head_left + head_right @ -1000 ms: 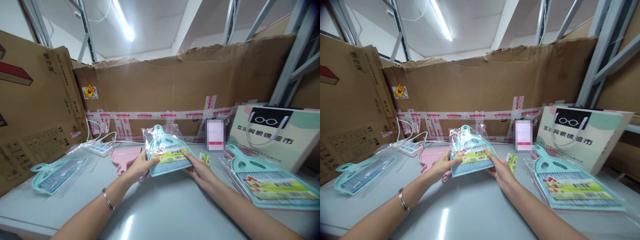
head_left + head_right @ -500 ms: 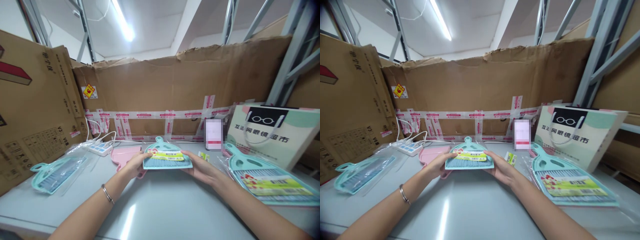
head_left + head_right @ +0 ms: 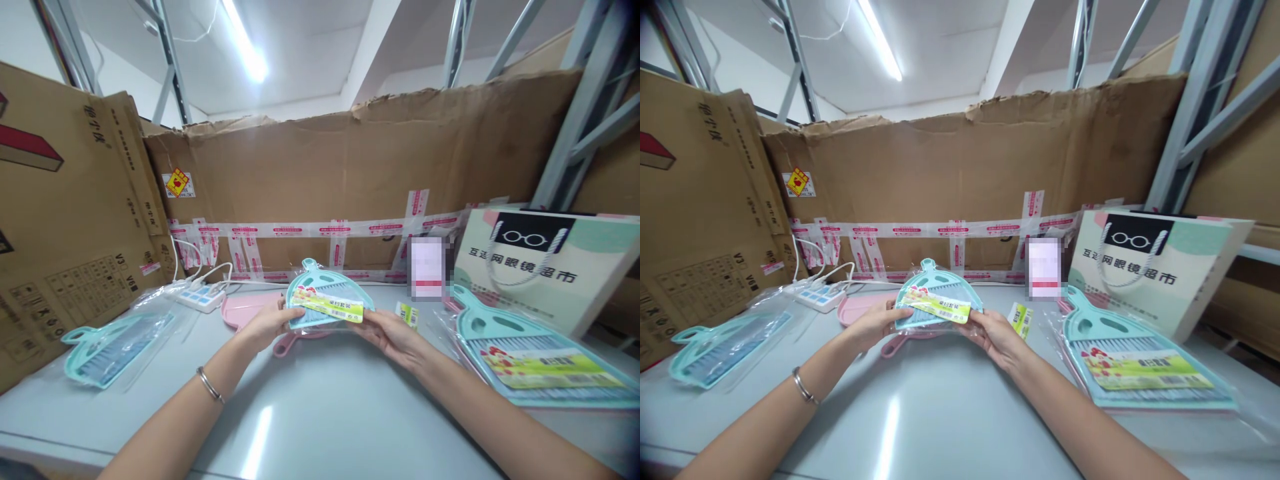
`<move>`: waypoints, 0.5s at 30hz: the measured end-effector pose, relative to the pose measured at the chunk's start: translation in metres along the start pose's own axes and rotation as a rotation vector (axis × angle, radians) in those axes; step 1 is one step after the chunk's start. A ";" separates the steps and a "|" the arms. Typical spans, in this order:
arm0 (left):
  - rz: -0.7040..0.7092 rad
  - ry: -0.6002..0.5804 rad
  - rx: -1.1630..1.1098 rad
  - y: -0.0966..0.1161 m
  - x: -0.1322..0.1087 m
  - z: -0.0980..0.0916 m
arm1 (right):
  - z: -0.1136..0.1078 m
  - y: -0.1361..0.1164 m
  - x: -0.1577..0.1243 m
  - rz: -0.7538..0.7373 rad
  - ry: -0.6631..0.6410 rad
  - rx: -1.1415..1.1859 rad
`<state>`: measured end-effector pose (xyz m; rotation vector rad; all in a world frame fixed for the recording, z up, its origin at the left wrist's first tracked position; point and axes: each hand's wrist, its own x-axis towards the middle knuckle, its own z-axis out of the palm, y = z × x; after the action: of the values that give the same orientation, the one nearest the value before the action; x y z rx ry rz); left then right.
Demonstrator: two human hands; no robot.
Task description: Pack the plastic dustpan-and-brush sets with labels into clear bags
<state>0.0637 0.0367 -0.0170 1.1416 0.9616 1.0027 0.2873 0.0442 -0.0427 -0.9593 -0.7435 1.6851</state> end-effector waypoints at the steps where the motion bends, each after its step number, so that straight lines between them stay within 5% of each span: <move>1: -0.004 0.030 0.001 0.000 0.000 0.003 | 0.000 0.001 0.000 -0.016 0.022 -0.009; 10: -0.023 0.173 -0.076 -0.005 0.005 0.009 | 0.007 -0.003 -0.010 -0.057 -0.096 -0.022; 15: -0.012 0.121 0.037 -0.006 0.005 0.003 | -0.001 0.001 -0.001 -0.072 0.030 -0.163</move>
<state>0.0687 0.0400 -0.0233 1.1147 1.0855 1.0577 0.2879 0.0428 -0.0437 -1.0549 -0.8956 1.5626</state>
